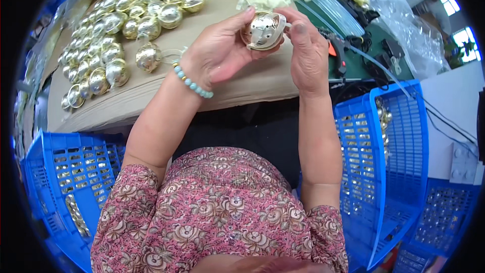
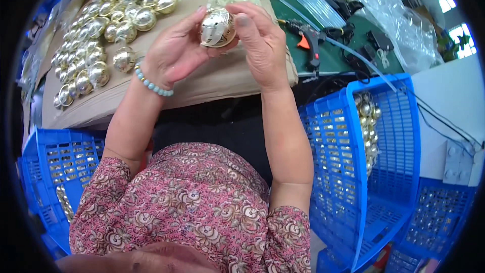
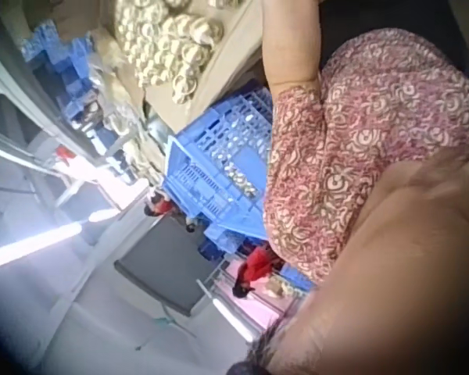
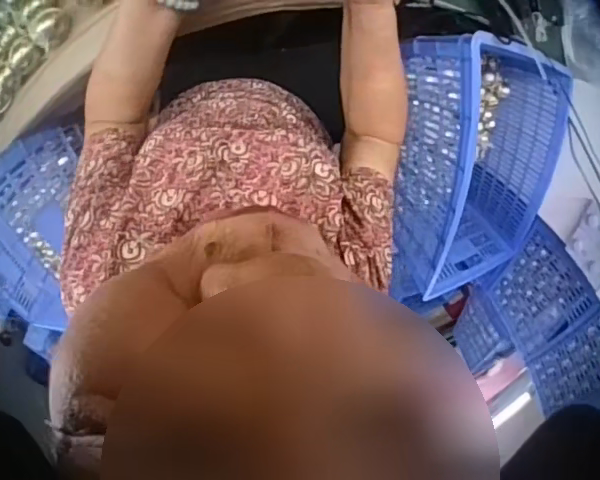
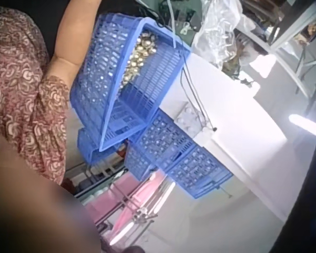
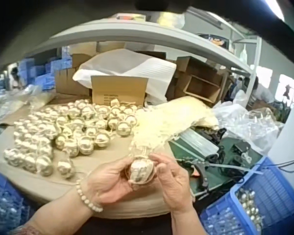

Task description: Applying hot glue to gold-colored Christmas ornaments and attaching decorative white bows.

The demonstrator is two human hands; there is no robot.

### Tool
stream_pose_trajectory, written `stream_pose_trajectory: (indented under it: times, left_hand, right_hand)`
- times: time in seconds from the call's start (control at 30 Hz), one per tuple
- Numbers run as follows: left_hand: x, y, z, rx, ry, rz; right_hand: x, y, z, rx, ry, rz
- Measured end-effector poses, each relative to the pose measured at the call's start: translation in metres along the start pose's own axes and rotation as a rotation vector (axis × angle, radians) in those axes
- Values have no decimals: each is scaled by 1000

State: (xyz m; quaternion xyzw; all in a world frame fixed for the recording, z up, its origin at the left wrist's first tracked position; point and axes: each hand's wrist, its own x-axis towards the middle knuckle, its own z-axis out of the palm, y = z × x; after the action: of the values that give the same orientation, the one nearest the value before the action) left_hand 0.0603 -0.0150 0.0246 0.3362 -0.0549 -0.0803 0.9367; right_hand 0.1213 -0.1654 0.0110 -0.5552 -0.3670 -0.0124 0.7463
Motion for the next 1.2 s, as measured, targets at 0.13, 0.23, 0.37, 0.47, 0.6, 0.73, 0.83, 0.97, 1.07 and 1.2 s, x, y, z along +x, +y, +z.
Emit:
stream_pose_trajectory:
  times: [0.13, 0.23, 0.37, 0.47, 0.6, 0.73, 0.83, 0.97, 1.07, 1.2]
  left_hand:
    - [-6, -7, 5, -40, 88, -45]
    - [-9, -10, 0, -45, 82, -88]
    - [-15, -13, -4, -17, 108, -107]
    - [-17, -13, -8, -31, 69, -125]
    - [-17, -13, -11, 17, 0, -150]
    - [-18, -11, -11, 44, -61, -180]
    - [-18, -11, -9, 67, -64, -159]
    - [-17, -15, -4, 107, -25, -175]
    - [-15, -17, -10, 105, 38, -188]
    - [-15, -14, -11, -102, 168, -130]
  right_hand:
    - [-6, -3, -5, 49, -11, 50]
    - [-6, -10, -3, 137, 35, 84]
    - [-4, -10, -3, 295, 23, 153]
    - [-4, -3, 0, 342, 6, 164]
    - [0, -3, 10, 328, 82, 163]
    - [2, -4, 17, 230, 74, 167]
    - [4, -6, 19, 178, 45, 193]
    - [8, 0, 20, 120, 40, 247]
    - [11, 5, 19, 17, 23, 201]
    - [3, -5, -10, -379, 195, -24]
